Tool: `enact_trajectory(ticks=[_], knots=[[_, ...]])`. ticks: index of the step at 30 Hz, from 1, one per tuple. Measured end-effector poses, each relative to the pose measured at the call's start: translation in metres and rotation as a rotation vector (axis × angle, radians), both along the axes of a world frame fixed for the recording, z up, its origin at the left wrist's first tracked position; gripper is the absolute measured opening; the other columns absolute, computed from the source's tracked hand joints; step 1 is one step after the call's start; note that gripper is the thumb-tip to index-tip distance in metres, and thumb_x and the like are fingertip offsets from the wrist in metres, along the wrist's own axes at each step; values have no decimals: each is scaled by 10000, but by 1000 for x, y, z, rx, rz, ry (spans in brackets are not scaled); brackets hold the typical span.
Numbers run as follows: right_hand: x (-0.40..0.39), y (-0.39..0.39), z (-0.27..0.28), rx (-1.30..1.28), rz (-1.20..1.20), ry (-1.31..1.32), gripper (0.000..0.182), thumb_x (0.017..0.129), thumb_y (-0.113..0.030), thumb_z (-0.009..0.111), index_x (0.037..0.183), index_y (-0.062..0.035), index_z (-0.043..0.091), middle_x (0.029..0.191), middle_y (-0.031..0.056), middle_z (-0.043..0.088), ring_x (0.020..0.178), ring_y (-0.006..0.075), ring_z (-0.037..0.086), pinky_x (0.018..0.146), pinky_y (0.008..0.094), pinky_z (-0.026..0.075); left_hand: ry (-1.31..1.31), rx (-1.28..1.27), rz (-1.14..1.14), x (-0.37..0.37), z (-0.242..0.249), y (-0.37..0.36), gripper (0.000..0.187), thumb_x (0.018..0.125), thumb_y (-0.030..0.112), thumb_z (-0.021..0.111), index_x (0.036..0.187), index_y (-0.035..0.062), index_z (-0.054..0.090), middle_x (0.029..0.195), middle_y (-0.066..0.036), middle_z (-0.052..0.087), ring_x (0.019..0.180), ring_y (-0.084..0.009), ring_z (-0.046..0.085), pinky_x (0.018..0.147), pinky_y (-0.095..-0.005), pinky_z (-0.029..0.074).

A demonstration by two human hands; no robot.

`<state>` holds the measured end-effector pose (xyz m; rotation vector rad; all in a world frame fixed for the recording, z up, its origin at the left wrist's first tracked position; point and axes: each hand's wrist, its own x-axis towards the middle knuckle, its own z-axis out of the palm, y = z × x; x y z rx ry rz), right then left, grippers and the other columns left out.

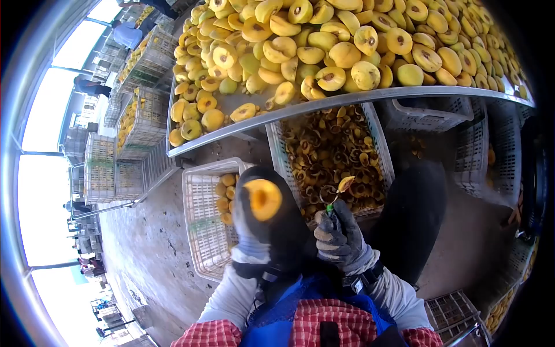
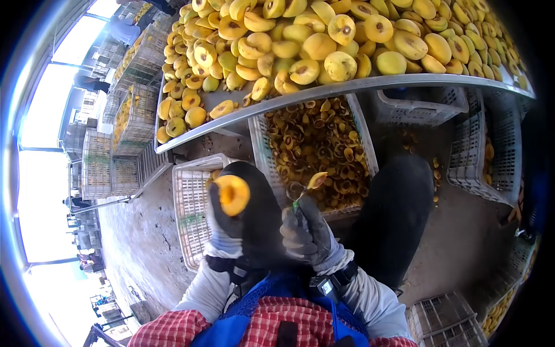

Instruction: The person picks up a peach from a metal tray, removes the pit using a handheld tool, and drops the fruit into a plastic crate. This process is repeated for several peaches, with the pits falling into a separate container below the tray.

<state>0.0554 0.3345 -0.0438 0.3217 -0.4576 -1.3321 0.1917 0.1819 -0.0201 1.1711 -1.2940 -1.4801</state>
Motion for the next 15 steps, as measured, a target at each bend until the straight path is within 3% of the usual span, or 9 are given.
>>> enact_trajectory(ticks=[3, 5, 7, 8, 10, 11, 12, 13, 15], knots=[[0, 1, -6, 199, 31, 235, 500, 970, -520, 353, 931, -57, 539, 553, -29, 360, 392, 66, 303, 330, 202, 255, -724, -778, 20, 72, 8, -97, 388, 872, 264, 631, 1133, -14, 565, 1037, -181, 613, 939, -256, 602, 814, -361, 493], [-8, -4, 0, 290, 10, 413, 416, 984, -442, 389, 982, -55, 544, 581, -9, 434, 424, 94, 390, 374, 218, 316, -1560, -685, -269, 87, 23, -128, 385, 853, 255, 649, 1163, 38, 578, 1059, -168, 615, 912, -267, 609, 791, -370, 495], [-7, -12, 7, 480, 5, 637, 364, 989, -387, 408, 1023, -50, 541, 601, 7, 479, 446, 113, 440, 405, 232, 355, -1080, -783, -187, 33, 40, -140, 383, 827, 280, 677, 1121, 45, 607, 995, -169, 637, 859, -286, 626, 755, -385, 494], [-3, -17, 8, 644, 49, 609, 315, 981, -324, 441, 1081, -37, 522, 647, 37, 532, 489, 136, 495, 440, 253, 393, -901, -757, -200, 4, 43, -149, 388, 817, 304, 687, 1088, 35, 616, 954, -141, 650, 856, -276, 629, 752, -371, 491], [-5, -21, 7, 579, -17, 811, 318, 948, -363, 508, 1066, -71, 553, 703, 32, 538, 531, 131, 493, 471, 255, 408, -1041, -714, -270, -55, 56, -179, 434, 811, 363, 679, 1107, 53, 612, 993, -122, 661, 938, -270, 631, 811, -340, 488], [-6, -22, 7, 547, -51, 907, 321, 932, -383, 541, 1059, -89, 568, 731, 29, 541, 553, 129, 491, 487, 257, 415, -1255, -808, -278, -73, 44, -204, 501, 784, 441, 680, 1122, 79, 603, 1027, -137, 652, 976, -288, 622, 828, -369, 483], [-7, -23, 7, 571, -63, 888, 315, 930, -375, 547, 1058, -88, 567, 727, 28, 539, 553, 125, 492, 481, 252, 412, -1510, -688, -399, -95, 38, -221, 573, 751, 508, 684, 1132, 89, 593, 1089, -148, 633, 1021, -298, 607, 847, -396, 473], [-8, -24, 7, 596, -76, 867, 309, 928, -368, 553, 1057, -88, 566, 723, 27, 538, 552, 121, 493, 474, 248, 408, -1565, -524, -623, -111, 33, -234, 577, 743, 509, 693, 1102, 68, 593, 1081, -153, 637, 1017, -300, 609, 861, -396, 465], [-12, -28, 7, 683, -96, 838, 307, 926, -367, 558, 1052, -87, 563, 708, 21, 533, 540, 107, 486, 456, 234, 394, -1254, -490, -775, -107, -10, -274, 567, 730, 476, 720, 1086, 53, 591, 1002, -155, 659, 973, -299, 623, 855, -381, 467]])
